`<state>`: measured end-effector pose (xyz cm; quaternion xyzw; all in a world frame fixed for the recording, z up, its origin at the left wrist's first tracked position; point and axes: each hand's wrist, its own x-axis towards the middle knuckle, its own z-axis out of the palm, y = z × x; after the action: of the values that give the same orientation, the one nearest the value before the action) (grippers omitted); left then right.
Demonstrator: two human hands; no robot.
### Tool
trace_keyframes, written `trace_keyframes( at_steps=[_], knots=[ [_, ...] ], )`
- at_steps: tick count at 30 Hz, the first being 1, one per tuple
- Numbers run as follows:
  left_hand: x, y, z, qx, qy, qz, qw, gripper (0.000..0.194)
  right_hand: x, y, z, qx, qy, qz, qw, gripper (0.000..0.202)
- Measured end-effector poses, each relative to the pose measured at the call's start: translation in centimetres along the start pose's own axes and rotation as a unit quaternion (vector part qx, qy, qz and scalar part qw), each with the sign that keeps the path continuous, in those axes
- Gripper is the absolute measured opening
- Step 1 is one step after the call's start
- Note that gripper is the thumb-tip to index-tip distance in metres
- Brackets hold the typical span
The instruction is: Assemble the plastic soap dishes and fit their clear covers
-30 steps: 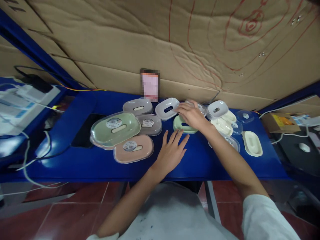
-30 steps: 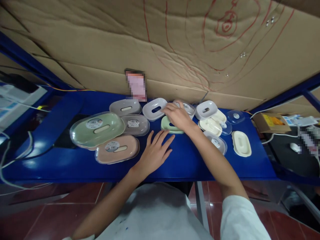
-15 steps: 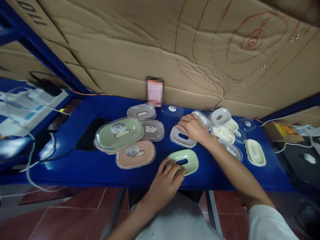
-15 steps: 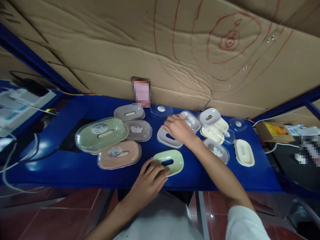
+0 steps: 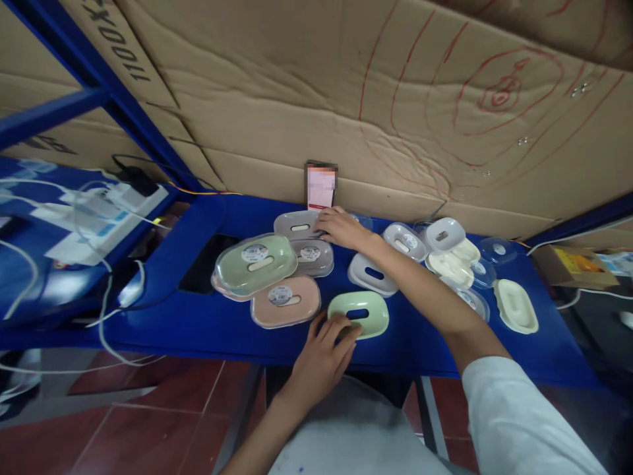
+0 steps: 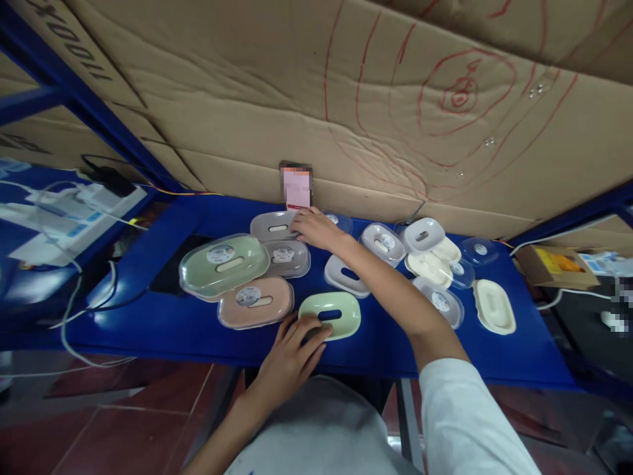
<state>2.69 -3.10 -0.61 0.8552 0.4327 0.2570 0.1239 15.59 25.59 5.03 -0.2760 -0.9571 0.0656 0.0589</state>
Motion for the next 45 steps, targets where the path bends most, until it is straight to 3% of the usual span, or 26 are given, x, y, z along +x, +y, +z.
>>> trace_keyframes(
  at_steps=[5, 10, 13, 16, 20, 23, 26, 30, 33, 35, 37, 39, 41, 43, 45],
  knots=[
    [0.3, -0.1, 0.0, -0.004, -0.005, 0.005, 1.0, 0.035, -0.7, 0.0, 0.6, 0.01, -0.014, -0.002, 1.0, 0.053],
    [0.2, -0.1, -0.2, -0.007, -0.002, 0.011, 1.0, 0.035, -2.1, 0.2, -0.4, 0.031, -0.005, 0.015, 0.999, 0.038],
    [0.2, -0.1, 0.0, 0.002, 0.006, 0.006, 1.0, 0.034, -5.8, -0.5, -2.3, 0.068, 0.043, 0.037, 0.996, 0.038],
    [0.8, -0.2, 0.2, 0.004, 0.017, 0.001, 1.0, 0.033, -11.3, -2.3, -4.3, 0.091, 0.105, 0.075, 0.987, 0.04],
    [2.0, -0.2, 0.5, 0.002, 0.003, 0.054, 0.999, 0.035, -17.9, -4.4, -5.4, -0.015, 0.127, 0.165, 0.978, 0.039],
    [2.4, -0.1, 0.6, 0.008, -0.004, 0.075, 0.997, 0.035, -19.7, -4.6, -4.9, -0.114, 0.128, 0.239, 0.956, 0.043],
    [2.4, 0.0, 0.6, 0.016, -0.003, 0.069, 0.997, 0.035, -17.6, -4.2, -3.9, -0.134, 0.126, 0.22, 0.958, 0.043],
    [2.3, 0.1, 0.5, 0.019, -0.005, 0.059, 0.998, 0.035, -10.6, -3.6, -2.1, -0.05, 0.058, 0.09, 0.993, 0.037],
    [2.2, 0.2, 0.6, 0.022, -0.004, 0.051, 0.998, 0.034, -5.5, -2.9, -0.7, -0.022, -0.002, 0.063, 0.998, 0.023],
    [2.1, 0.2, 0.6, 0.025, -0.002, 0.044, 0.999, 0.034, -4.0, -2.2, -0.6, -0.017, -0.01, 0.066, 0.998, 0.016],
    [1.9, 0.2, 0.6, 0.027, 0.0, 0.037, 0.999, 0.034, -4.4, -1.9, -1.6, -0.012, -0.002, 0.074, 0.997, 0.014],
    [1.8, 0.1, 0.7, 0.027, 0.003, 0.035, 0.999, 0.035, -7.1, -2.4, -3.5, 0.021, 0.035, 0.094, 0.995, 0.014],
    [2.0, -0.2, 0.9, 0.025, 0.011, 0.03, 0.999, 0.036, -11.6, -4.1, -5.9, 0.083, 0.097, 0.122, 0.984, 0.016],
    [2.5, -0.7, 1.2, 0.026, 0.018, 0.016, 0.999, 0.039, -17.3, -7.0, -7.8, 0.116, 0.124, 0.148, 0.974, 0.018],
    [3.4, -1.1, 1.4, 0.029, 0.019, -0.004, 0.999, 0.045, -23.3, -10.9, -8.1, 0.113, 0.128, 0.198, 0.965, 0.022]
  ],
)
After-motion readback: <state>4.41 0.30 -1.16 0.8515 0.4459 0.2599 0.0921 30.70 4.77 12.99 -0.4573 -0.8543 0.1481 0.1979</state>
